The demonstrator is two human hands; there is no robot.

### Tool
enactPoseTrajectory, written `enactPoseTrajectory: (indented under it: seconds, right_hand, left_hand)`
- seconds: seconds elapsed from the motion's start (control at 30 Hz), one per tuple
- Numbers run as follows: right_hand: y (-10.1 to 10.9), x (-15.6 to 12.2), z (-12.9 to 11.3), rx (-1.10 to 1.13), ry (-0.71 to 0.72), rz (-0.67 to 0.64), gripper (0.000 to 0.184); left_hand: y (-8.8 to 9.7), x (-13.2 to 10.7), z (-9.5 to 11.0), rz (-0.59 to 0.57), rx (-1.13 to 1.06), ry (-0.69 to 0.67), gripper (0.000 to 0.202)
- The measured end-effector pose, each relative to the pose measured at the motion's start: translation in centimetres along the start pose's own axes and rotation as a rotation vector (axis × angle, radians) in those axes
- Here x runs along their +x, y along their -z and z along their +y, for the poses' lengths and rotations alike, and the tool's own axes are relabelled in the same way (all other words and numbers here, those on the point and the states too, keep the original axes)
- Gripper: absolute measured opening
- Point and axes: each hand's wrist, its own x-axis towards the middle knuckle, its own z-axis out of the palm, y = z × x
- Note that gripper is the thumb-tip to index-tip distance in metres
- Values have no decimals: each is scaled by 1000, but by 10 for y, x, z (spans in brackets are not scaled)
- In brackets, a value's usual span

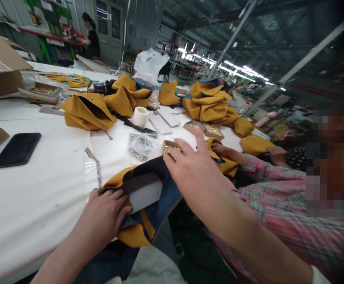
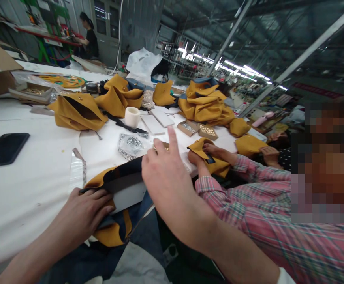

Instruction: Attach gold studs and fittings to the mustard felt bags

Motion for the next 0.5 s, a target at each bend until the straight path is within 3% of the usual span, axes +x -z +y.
enactPoseTrajectory:
  seconds: [0.07, 0.13, 0.2, 0.27, 0.33, 0.5]
  right_hand:
    - [-36, -10, 22, -126, 76, -172, 9]
    - [-66, -17, 48, -425, 170, -427, 20]
    - [-83, -19, 69, -790, 214, -582, 31]
    - [-87, -15, 82, -1016, 197, -580, 29]
    - [-84, -8, 87, -1085, 187, -554, 28]
    - [-80, 1, 91, -1254, 420, -599, 42]
  left_hand:
    - [4, -2, -2, -11, -47, -25, 37]
    - [7, -6, -2, -27, -50, -38, 35]
    - [6, -9, -1, -30, -28, -40, 36]
    - [2, -12, -4, -20, -32, -37, 39]
    - [-1, -14, -9, -18, -71, -35, 41]
    - [0, -14, -21, -57, -147, -56, 39]
